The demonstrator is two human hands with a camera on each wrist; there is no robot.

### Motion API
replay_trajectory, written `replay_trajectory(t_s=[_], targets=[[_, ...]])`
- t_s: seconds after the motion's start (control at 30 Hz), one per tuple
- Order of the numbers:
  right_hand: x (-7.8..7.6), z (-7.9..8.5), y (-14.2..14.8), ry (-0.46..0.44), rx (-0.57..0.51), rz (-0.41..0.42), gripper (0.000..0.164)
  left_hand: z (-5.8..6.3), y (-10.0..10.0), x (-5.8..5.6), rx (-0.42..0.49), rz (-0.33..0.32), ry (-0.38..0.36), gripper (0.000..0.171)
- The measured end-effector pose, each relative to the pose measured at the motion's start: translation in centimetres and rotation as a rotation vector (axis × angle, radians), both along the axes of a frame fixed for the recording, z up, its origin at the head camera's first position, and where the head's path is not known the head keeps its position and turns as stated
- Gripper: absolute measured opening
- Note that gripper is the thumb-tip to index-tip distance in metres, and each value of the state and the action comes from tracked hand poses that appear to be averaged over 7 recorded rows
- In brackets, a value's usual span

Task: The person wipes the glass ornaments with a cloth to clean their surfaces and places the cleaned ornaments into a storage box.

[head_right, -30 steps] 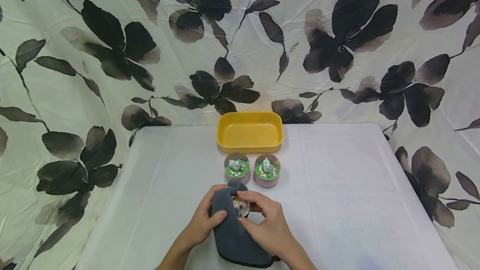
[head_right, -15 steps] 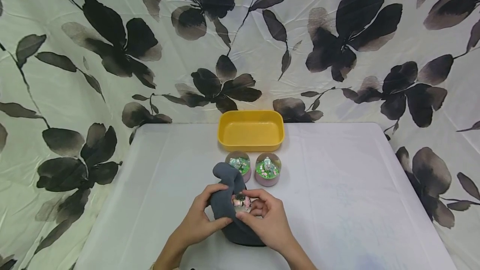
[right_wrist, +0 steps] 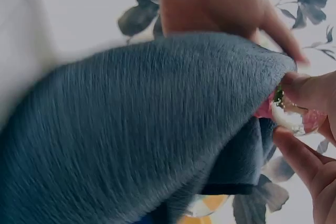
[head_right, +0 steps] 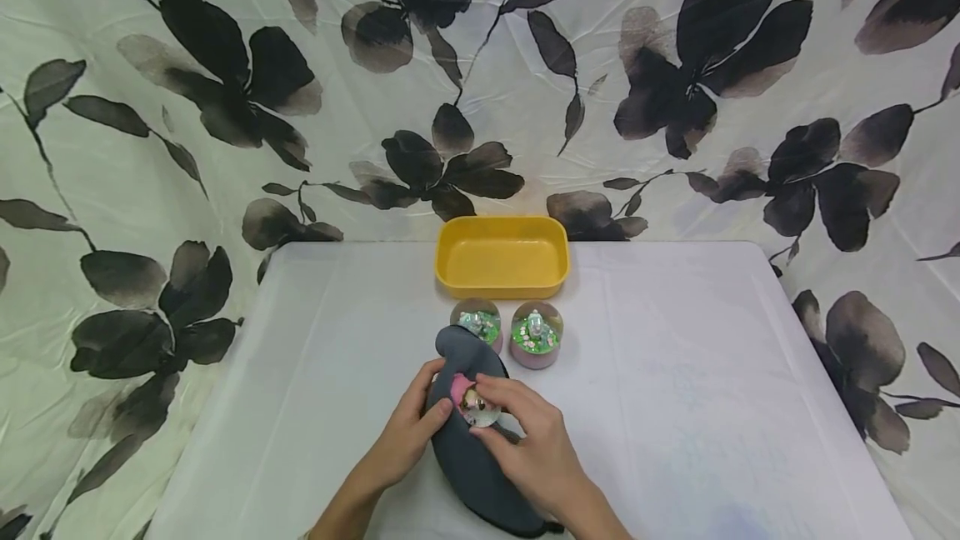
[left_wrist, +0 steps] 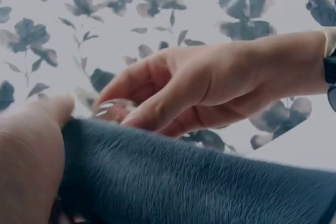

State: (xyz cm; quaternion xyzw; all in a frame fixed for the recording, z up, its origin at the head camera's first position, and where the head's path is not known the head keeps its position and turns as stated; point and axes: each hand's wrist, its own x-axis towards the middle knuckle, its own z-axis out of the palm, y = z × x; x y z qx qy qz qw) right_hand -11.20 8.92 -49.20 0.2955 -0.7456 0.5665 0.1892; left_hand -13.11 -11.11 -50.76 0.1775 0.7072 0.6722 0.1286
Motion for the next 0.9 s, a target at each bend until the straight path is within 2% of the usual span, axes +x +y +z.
replay_trajectory(t_s=[0.07,0.17,0.27,0.4,0.47,0.5,0.57,0.63,0.77,0.9], targets=[[-0.2,-0.7,0.0,0.043,0.023,0.0,0.059,0.2,0.3,-0.1,-0.05,0.021,0.009,0.042],[-0.3,-1.2,0.3,0.008,-0.006,0.028,0.059,0.3,0.4,-0.4,-0.069,0.005,0.041,0.04],[-0.4,-1.1,0.8,-0.131,-0.097,0.09,0.056,0.3,0.3,-0.3,-0.073,-0.042,0.064,0.042],[-0.4,-0.9,1.4,-0.399,-0.234,0.159,0.047,0.2,0.2,-0.4,-0.071,-0.09,0.107,0.041],[-0.4,-0.9,1.5,-0.46,-0.25,0.158,0.045,0.2,0.3,-0.5,-0.074,-0.094,0.135,0.039],[-0.4,-0.9,1.4,-0.463,-0.245,0.147,0.045,0.2,0.4,-0.6,-0.075,-0.091,0.147,0.038],[-0.3,-1.0,1.3,-0.401,-0.202,0.116,0.046,0.2,0.7,-0.7,-0.091,-0.075,0.152,0.036],[-0.3,-1.1,1.1,-0.29,-0.131,0.078,0.05,0.1,0.8,-0.8,-0.125,-0.047,0.134,0.035],[-0.4,-1.5,0.9,-0.086,-0.005,0.01,0.055,0.2,1.2,-0.9,-0.161,0.031,0.062,0.035],[-0.7,-2.0,0.9,0.1,0.058,-0.012,0.044,0.2,1.3,-0.9,-0.176,0.072,0.023,0.043]])
